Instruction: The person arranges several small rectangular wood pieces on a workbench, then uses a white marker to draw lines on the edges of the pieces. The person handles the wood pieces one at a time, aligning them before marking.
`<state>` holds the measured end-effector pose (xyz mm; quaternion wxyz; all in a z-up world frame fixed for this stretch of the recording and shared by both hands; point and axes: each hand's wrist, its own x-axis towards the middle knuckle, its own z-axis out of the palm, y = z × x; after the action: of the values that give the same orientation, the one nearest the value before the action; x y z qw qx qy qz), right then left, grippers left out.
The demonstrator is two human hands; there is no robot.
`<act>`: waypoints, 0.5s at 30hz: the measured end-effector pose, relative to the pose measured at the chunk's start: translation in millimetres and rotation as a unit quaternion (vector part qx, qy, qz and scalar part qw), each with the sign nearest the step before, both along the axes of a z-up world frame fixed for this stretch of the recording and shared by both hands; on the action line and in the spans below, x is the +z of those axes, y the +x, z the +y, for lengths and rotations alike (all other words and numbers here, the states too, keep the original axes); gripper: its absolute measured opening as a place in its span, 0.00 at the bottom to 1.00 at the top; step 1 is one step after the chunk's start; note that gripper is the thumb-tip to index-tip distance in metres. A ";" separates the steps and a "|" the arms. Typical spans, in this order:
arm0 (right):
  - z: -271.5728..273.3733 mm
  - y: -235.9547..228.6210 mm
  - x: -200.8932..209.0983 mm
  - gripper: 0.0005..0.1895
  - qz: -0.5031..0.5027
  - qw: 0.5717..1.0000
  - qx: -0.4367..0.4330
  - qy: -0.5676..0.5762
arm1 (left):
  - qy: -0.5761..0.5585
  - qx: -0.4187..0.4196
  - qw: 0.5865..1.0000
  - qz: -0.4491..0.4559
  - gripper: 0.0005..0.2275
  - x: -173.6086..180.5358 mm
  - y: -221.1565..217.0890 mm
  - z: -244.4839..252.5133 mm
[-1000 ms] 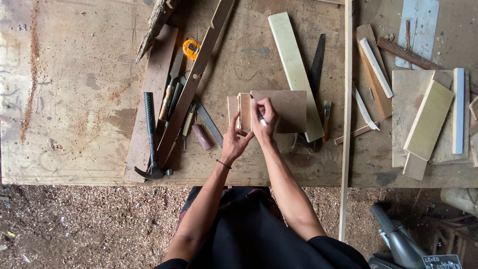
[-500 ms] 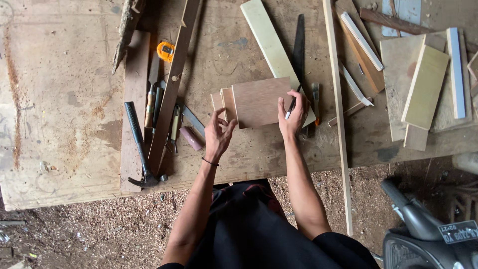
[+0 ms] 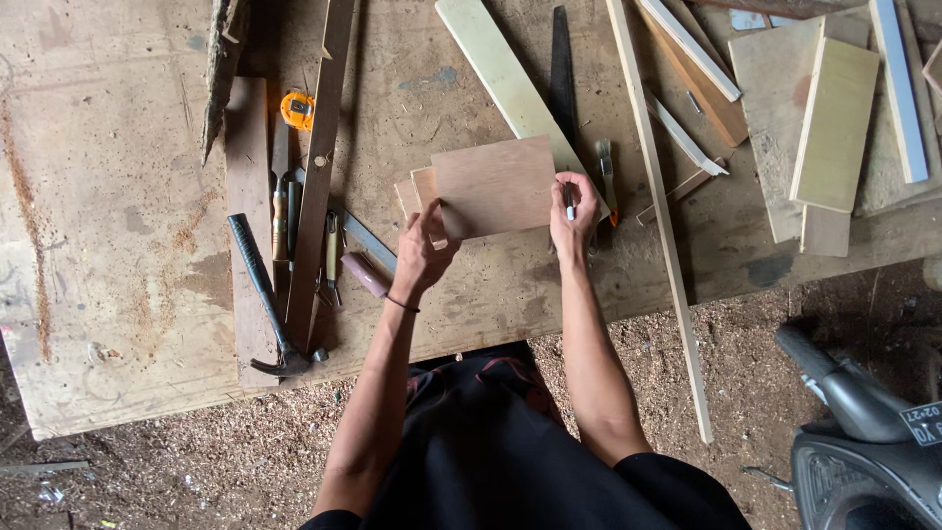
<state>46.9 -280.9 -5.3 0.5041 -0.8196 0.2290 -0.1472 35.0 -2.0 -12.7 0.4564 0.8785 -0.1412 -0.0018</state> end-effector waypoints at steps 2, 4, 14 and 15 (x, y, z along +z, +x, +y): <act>-1.5 0.2 10.0 0.06 -0.015 0.999 0.003 0.035 | -0.045 -0.012 0.999 0.016 0.37 13.6 0.2 8.4; -0.3 2.3 24.3 0.05 0.024 0.996 -0.016 0.089 | -0.057 -0.007 0.996 0.067 0.39 29.1 3.0 13.0; 23.4 28.7 69.2 0.12 0.047 0.995 0.050 0.078 | -0.023 0.052 0.998 0.005 0.34 86.1 18.4 32.4; 26.2 29.7 71.1 0.14 0.065 0.995 0.037 0.072 | -0.011 0.061 0.998 0.017 0.33 90.5 18.8 33.8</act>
<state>76.6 -254.7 65.7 0.5509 -0.7972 0.2403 -0.0579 53.8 31.8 77.8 0.4678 0.8801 -0.0801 0.0126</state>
